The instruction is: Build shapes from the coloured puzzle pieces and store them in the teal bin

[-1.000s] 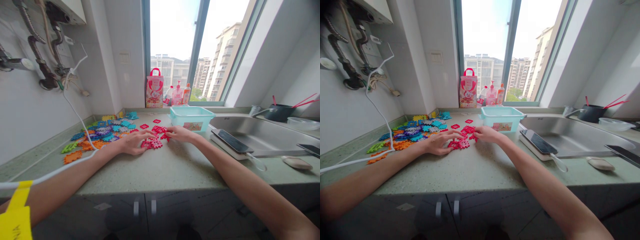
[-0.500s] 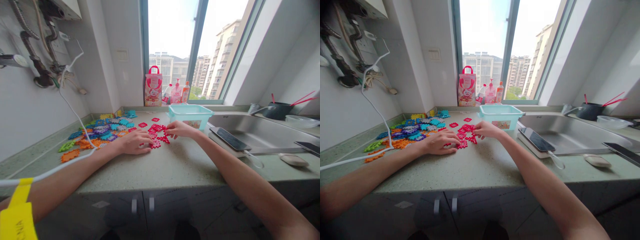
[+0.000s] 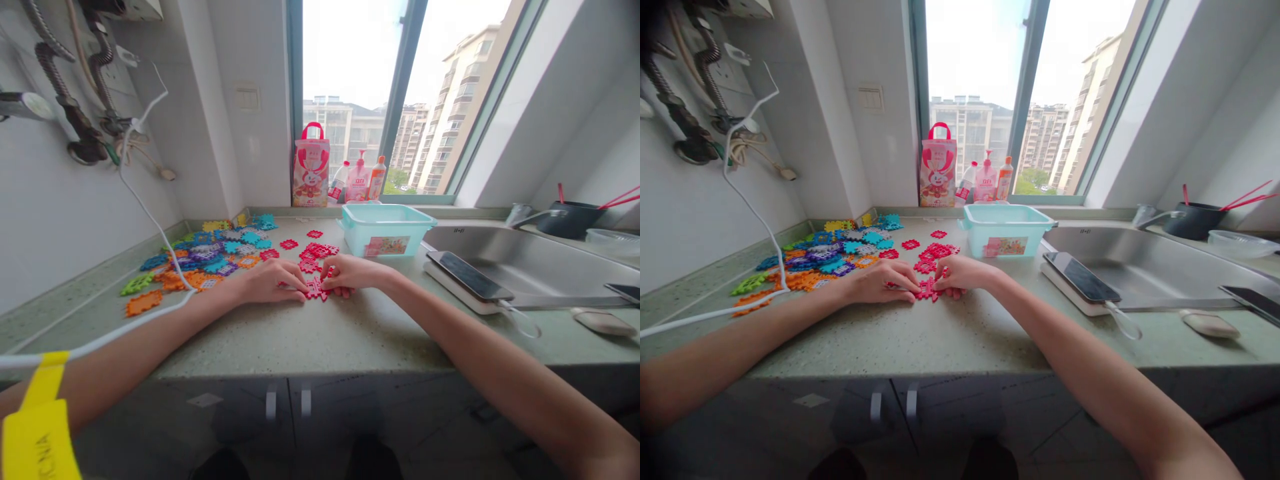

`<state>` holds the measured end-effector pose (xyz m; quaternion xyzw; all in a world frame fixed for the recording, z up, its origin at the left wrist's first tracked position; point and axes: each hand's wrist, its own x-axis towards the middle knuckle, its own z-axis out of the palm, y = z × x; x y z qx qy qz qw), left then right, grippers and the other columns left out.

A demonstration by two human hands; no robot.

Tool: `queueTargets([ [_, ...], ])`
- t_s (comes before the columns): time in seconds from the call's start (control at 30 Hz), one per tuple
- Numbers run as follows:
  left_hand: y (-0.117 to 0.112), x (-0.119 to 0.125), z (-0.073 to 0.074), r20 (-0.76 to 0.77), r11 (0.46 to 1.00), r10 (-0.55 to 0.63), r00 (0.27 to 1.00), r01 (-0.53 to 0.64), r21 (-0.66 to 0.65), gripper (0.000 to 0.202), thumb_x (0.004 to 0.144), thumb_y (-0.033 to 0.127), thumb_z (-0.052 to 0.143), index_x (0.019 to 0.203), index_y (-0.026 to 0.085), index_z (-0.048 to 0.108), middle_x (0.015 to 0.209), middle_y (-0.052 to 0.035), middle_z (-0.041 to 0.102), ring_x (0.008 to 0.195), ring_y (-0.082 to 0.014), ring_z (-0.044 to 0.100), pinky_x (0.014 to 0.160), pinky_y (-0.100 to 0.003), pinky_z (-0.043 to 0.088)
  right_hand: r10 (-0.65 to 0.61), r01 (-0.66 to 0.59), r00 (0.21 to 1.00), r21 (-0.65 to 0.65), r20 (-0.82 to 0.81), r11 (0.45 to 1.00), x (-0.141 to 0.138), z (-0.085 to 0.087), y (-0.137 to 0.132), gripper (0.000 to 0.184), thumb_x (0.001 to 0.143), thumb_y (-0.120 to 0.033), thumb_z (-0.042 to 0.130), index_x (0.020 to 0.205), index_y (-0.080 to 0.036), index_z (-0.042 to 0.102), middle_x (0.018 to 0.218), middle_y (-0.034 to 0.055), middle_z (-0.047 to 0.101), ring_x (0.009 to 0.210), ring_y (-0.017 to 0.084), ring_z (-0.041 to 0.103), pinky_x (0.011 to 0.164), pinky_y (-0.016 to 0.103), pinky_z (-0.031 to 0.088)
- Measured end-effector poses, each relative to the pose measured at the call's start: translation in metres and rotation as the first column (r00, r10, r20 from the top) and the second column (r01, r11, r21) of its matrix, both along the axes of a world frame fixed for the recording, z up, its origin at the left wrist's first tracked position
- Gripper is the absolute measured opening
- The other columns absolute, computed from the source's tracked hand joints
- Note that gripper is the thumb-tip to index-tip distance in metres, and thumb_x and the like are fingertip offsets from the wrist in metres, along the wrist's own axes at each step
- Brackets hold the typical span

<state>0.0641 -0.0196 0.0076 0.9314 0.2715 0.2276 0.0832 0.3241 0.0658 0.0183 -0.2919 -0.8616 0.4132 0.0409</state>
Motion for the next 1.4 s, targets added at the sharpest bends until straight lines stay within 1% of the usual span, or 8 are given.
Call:
queueTargets([
  [0.27, 0.004, 0.001, -0.004, 0.051, 1.0, -0.018, 0.999, 0.017, 0.007, 0.018, 0.098, 0.038, 0.075, 0.109, 0.028, 0.086, 0.106, -0.0082, 0.081, 0.095, -0.0202, 0.075, 0.086, -0.031, 0.058, 0.026, -0.026, 0.999, -0.012, -0.018, 1.0, -0.002, -0.004, 0.003, 0.024, 0.091, -0.04, 0.075, 0.092, -0.017, 0.071, 0.068, 0.0008, 0.072, 0.052, 0.013, 0.061, 0.047, 0.021, 0.042],
  [0.43, -0.012, 0.016, 0.003, -0.034, 0.999, -0.015, 0.999, 0.017, 0.043, 0.022, 0.1, 0.03, 0.07, 0.118, 0.027, 0.082, 0.103, -0.0089, 0.078, 0.093, -0.0203, 0.073, 0.086, -0.032, 0.058, 0.018, 0.04, 0.99, 0.402, -0.139, 0.915, 0.004, 0.0, 0.018, 0.019, 0.09, -0.023, 0.067, 0.101, -0.016, 0.082, 0.078, 0.0024, 0.076, 0.066, 0.014, 0.065, 0.063, 0.024, 0.045],
  [0.53, -0.024, 0.026, 0.008, -0.074, 0.997, -0.073, 0.995, 0.075, 0.03, 0.035, 0.098, 0.017, 0.064, 0.129, 0.026, 0.076, 0.115, -0.0098, 0.077, 0.105, -0.0228, 0.073, 0.097, -0.035, 0.057, 0.081, -0.023, 0.993, 0.531, -0.087, 0.847, 0.011, 0.006, 0.025, 0.039, 0.078, -0.003, 0.061, 0.103, -0.019, 0.086, 0.102, 0.004, 0.082, 0.086, 0.017, 0.071, 0.077, 0.024, 0.049],
  [0.7, -0.024, 0.025, 0.011, -0.14, 0.988, -0.141, 0.98, 0.149, 0.049, 0.068, 0.085, 0.005, 0.061, 0.149, 0.027, 0.059, 0.151, -0.0096, 0.062, 0.14, -0.0297, 0.057, 0.122, -0.046, 0.042, 0.078, -0.096, 0.995, 0.53, 0.058, 0.843, 0.022, 0.014, 0.031, 0.047, 0.074, -0.002, 0.064, 0.11, -0.023, 0.087, 0.109, 0.0032, 0.082, 0.09, 0.02, 0.072, 0.078, 0.024, 0.052],
  [0.9, -0.019, 0.015, 0.015, -0.221, 0.97, -0.006, 0.975, 0.059, 0.236, 0.043, 0.086, 0.017, 0.069, 0.127, 0.028, 0.073, 0.102, -0.0072, 0.075, 0.1, -0.0268, 0.068, 0.102, -0.043, 0.051, -0.002, -0.07, 0.99, 0.504, 0.142, 0.861, 0.029, 0.018, 0.032, 0.034, 0.081, -0.01, 0.07, 0.109, -0.022, 0.086, 0.1, 0.004, 0.082, 0.083, 0.019, 0.071, 0.072, 0.025, 0.05],
  [1.03, -0.016, 0.006, 0.014, -0.158, 0.957, 0.032, 0.987, 0.015, 0.289, 0.012, 0.091, 0.031, 0.073, 0.101, 0.024, 0.075, 0.103, -0.0085, 0.074, 0.1, -0.0261, 0.067, 0.101, -0.042, 0.049, -0.014, -0.06, 0.988, 0.464, 0.154, 0.884, 0.03, 0.02, 0.031, 0.031, 0.083, -0.012, 0.071, 0.109, -0.022, 0.084, 0.096, 0.0032, 0.081, 0.08, 0.018, 0.07, 0.069, 0.025, 0.047],
  [1.2, -0.008, 0.003, 0.012, -0.131, 0.974, 0.051, 0.99, -0.021, 0.224, 0.027, 0.096, 0.045, 0.072, 0.083, 0.021, 0.069, 0.098, -0.0074, 0.074, 0.091, -0.0214, 0.068, 0.089, -0.035, 0.049, -0.025, -0.059, 0.977, 0.384, 0.212, 0.921, 0.03, 0.023, 0.028, 0.03, 0.082, -0.026, 0.08, 0.111, -0.019, 0.081, 0.089, 0.0033, 0.079, 0.076, 0.019, 0.069, 0.064, 0.026, 0.046],
  [1.4, -0.002, 0.002, 0.006, -0.13, 0.932, 0.296, 0.946, -0.256, 0.257, 0.037, 0.094, 0.058, 0.073, 0.089, 0.021, 0.075, 0.083, -0.003, 0.07, 0.077, -0.019, 0.064, 0.079, -0.032, 0.044, 0.036, -0.101, 0.977, 0.307, 0.211, 0.946, 0.03, 0.029, 0.016, 0.031, 0.074, -0.037, 0.091, 0.099, -0.021, 0.081, 0.09, 0.0022, 0.079, 0.079, 0.02, 0.071, 0.068, 0.027, 0.048],
])
